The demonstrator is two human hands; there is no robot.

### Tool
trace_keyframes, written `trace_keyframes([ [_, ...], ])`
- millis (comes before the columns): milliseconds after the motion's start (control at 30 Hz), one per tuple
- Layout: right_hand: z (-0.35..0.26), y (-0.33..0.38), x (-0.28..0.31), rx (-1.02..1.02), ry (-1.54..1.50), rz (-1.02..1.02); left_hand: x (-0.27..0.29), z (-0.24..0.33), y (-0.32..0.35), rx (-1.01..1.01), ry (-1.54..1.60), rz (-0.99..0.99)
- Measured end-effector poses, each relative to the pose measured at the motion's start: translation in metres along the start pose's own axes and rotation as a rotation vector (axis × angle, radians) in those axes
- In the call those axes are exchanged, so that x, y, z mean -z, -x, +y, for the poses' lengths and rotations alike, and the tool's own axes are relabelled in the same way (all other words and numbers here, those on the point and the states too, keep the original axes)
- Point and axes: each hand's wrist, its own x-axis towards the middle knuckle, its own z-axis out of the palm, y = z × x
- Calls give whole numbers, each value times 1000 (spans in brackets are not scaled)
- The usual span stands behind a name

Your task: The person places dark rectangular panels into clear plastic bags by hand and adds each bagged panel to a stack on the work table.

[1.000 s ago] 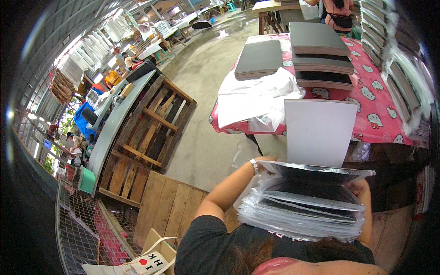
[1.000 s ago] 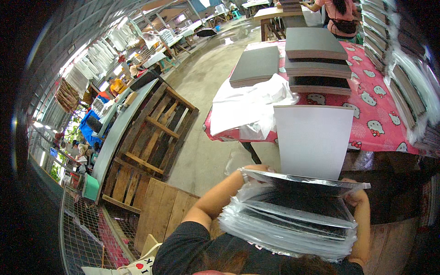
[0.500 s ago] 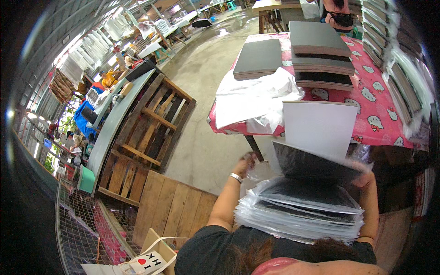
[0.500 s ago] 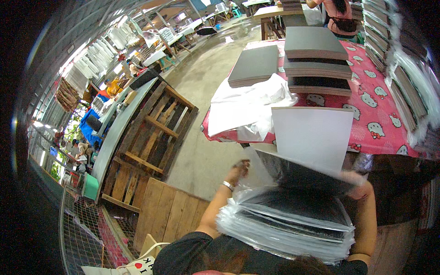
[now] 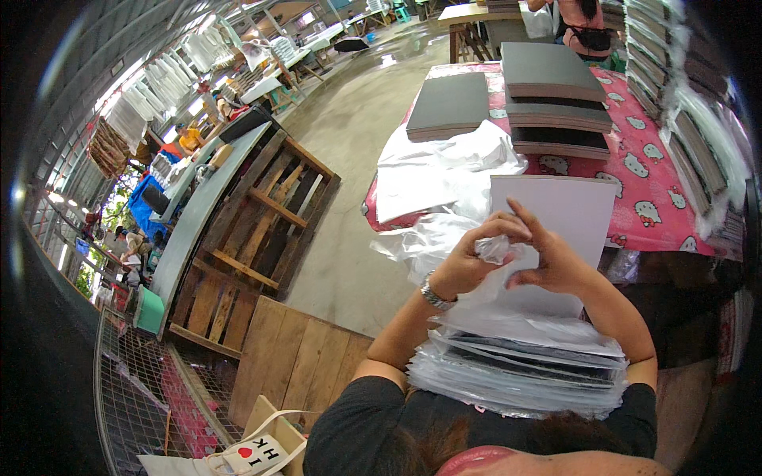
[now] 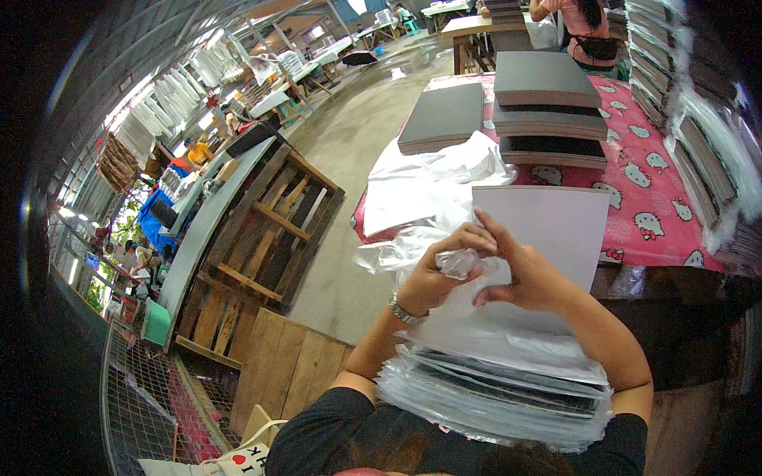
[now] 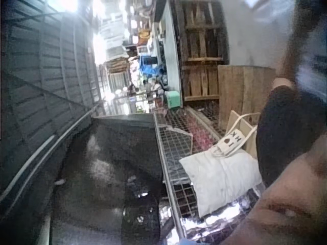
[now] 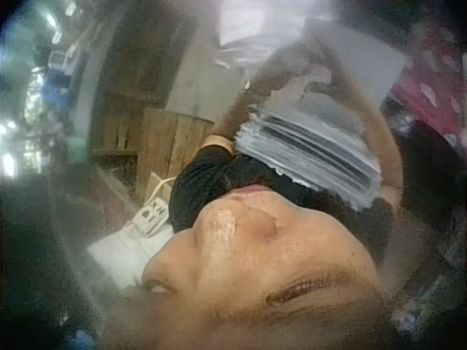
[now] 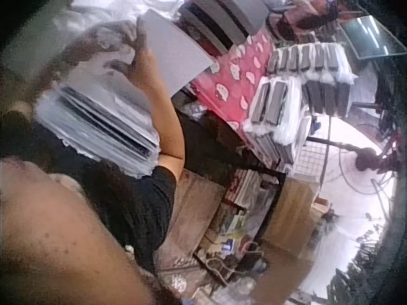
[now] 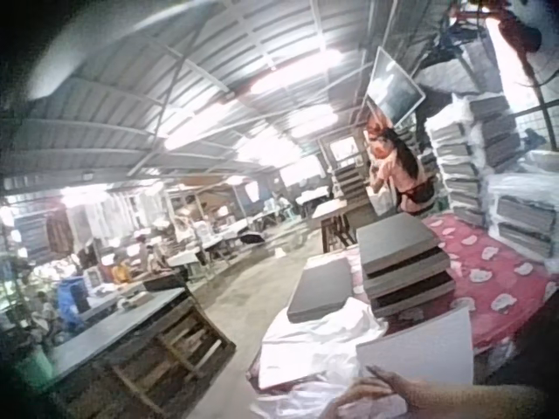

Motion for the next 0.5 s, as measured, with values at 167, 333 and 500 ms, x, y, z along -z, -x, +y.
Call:
trace_keyframes([
  [167,5,2,36,-184,-58,227,-4,-3,-4,142,281,185],
  [333,-3,0,26,7,95,179,0,-20,2,266,103,293],
  [500,7,-7,30,-48,74,326,-14,-15,-5,178,137,382],
])
